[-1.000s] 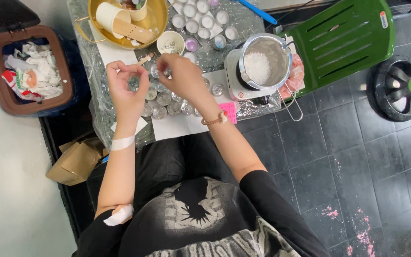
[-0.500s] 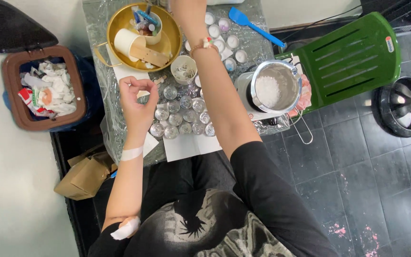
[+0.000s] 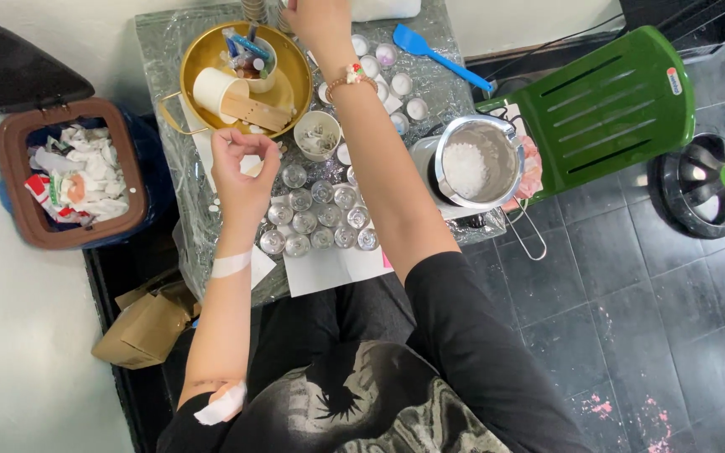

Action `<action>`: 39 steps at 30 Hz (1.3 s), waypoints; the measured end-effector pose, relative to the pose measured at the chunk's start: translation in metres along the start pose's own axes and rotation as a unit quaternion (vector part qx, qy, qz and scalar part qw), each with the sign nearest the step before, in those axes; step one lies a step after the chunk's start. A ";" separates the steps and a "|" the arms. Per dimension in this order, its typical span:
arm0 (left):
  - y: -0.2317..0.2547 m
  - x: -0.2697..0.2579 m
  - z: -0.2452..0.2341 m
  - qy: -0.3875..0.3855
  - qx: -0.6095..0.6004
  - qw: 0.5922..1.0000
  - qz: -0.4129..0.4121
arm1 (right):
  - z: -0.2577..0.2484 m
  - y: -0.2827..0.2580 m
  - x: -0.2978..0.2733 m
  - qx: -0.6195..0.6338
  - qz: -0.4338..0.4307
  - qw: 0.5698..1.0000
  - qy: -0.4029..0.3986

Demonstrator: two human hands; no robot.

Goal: Organizing candle tins and stirring melting wax in an electric heater.

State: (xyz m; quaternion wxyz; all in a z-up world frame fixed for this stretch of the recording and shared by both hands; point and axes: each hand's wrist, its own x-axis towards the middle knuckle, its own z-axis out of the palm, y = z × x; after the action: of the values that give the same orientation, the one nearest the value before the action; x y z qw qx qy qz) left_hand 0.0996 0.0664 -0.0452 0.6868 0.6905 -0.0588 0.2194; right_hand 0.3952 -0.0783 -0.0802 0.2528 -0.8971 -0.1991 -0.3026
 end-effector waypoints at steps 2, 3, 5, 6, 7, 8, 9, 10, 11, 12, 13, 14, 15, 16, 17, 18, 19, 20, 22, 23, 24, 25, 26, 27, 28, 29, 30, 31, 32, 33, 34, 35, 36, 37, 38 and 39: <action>-0.003 0.012 0.005 0.002 0.018 1.000 0.004 | 0.013 0.013 -0.004 0.001 0.001 1.000 0.002; -0.004 0.017 0.007 0.003 0.037 0.999 0.007 | 0.019 0.019 -0.007 0.003 0.004 1.000 0.004; -0.003 0.028 0.011 -0.002 0.022 1.000 0.020 | -0.018 -0.012 -0.008 0.009 0.019 1.000 0.002; -0.002 0.042 0.015 -0.006 0.006 0.999 0.036 | -0.039 -0.026 0.000 0.014 0.031 0.999 0.003; -0.001 0.044 0.017 -0.007 0.003 0.999 0.047 | -0.053 -0.039 0.000 0.012 0.025 1.000 0.013; 0.001 0.046 0.021 -0.006 -0.006 1.000 0.028 | -0.068 -0.052 0.000 0.005 0.034 0.999 -0.015; 0.001 0.049 0.024 -0.005 -0.015 1.000 0.010 | -0.082 -0.064 -0.001 -0.003 0.043 0.998 -0.043; 0.001 0.051 0.028 -0.006 -0.016 1.000 0.017 | -0.082 -0.065 0.001 -0.004 0.039 0.999 -0.036; -0.001 0.052 0.030 -0.002 0.013 1.000 0.025 | -0.081 -0.065 0.002 -0.001 0.051 0.997 -0.050; -0.002 0.050 0.031 0.004 0.043 0.999 0.030 | -0.079 -0.068 0.000 0.003 0.063 0.996 -0.065; -0.004 0.052 0.033 0.005 0.043 0.998 0.036 | -0.074 -0.064 0.001 0.003 0.059 0.996 -0.061; -0.006 0.052 0.034 0.002 0.048 0.998 0.039 | -0.068 -0.060 0.000 -0.008 0.037 0.998 -0.046; -0.010 0.053 0.035 0.000 0.053 0.998 0.042 | -0.062 -0.056 0.000 -0.019 0.015 0.999 -0.030; -0.010 0.054 0.036 0.000 0.053 0.998 0.044 | -0.060 -0.055 0.000 -0.020 0.014 0.999 -0.029; -0.010 0.055 0.037 0.002 0.052 0.998 0.034 | -0.058 -0.055 0.000 -0.045 0.015 0.998 -0.045; -0.010 0.058 0.038 0.003 0.051 0.998 0.024 | -0.056 -0.054 0.002 -0.071 0.017 0.996 -0.060; -0.010 0.057 0.037 0.003 0.051 0.998 0.028 | -0.050 -0.051 -0.002 -0.071 0.016 0.996 -0.057; -0.010 0.062 0.038 0.009 0.046 0.999 0.028 | -0.044 -0.047 0.001 -0.078 0.033 0.994 -0.062; -0.011 0.072 0.038 0.016 0.041 0.998 0.037 | -0.045 -0.050 0.010 -0.086 0.046 0.993 -0.060; -0.012 0.077 0.038 0.016 0.045 0.998 0.041 | -0.051 -0.056 0.016 -0.084 0.069 0.990 -0.092; -0.014 0.076 0.038 0.017 0.049 0.998 0.041 | -0.058 -0.062 0.015 -0.081 0.093 0.984 -0.127; -0.013 0.081 0.039 0.018 0.048 0.998 0.045 | -0.058 -0.060 0.018 -0.082 0.091 0.985 -0.124; -0.012 0.081 0.039 0.019 0.059 0.997 0.046 | -0.057 -0.060 0.017 -0.084 0.093 0.984 -0.126; -0.012 0.081 0.038 0.019 0.069 0.996 0.046 | -0.056 -0.060 0.016 -0.086 0.096 0.983 -0.127; -0.013 0.083 0.039 0.020 0.069 0.996 0.045 | -0.052 -0.057 0.017 -0.086 0.096 0.983 -0.129; -0.015 0.085 0.039 0.017 0.062 0.997 0.034 | -0.049 -0.054 0.019 -0.084 0.096 0.982 -0.137; -0.016 0.085 0.039 0.014 0.055 0.998 0.022 | -0.045 -0.052 0.018 -0.082 0.097 0.981 -0.145; -0.021 0.089 0.039 0.014 0.054 0.998 0.020 | -0.050 -0.053 0.019 -0.083 0.097 0.981 -0.148; -0.025 0.092 0.039 0.021 0.058 0.998 0.012 | -0.054 -0.055 0.021 -0.078 0.084 0.982 -0.151; -0.029 0.095 0.039 0.027 0.062 0.998 0.004 | -0.059 -0.056 0.022 -0.074 0.071 0.983 -0.155; -0.033 0.105 0.040 0.028 0.061 0.998 0.002 | -0.063 -0.055 0.022 -0.075 0.071 0.982 -0.157; -0.036 0.115 0.041 -0.004 0.134 0.991 -0.031 | -0.066 -0.054 0.022 -0.040 0.079 0.986 -0.142; -0.040 0.125 0.041 -0.036 0.205 0.976 -0.064 | -0.069 -0.053 0.022 -0.005 0.086 0.988 -0.128; -0.059 0.132 0.044 -0.035 0.204 0.976 -0.066 | -0.070 -0.052 0.020 -0.006 0.085 0.988 -0.131; -0.076 0.142 0.048 -0.062 0.225 0.971 -0.052 | -0.072 -0.051 0.021 -0.010 0.077 0.989 -0.124; -0.093 0.151 0.051 -0.089 0.246 0.964 -0.039 | -0.075 -0.050 0.022 -0.015 0.069 0.991 -0.117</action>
State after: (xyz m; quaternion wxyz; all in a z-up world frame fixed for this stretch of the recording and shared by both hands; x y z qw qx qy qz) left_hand 0.2825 0.0546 -0.0711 0.4958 0.8566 -0.0370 0.1380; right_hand 0.3529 -0.0771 0.0018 0.2347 -0.9417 -0.1601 -0.1800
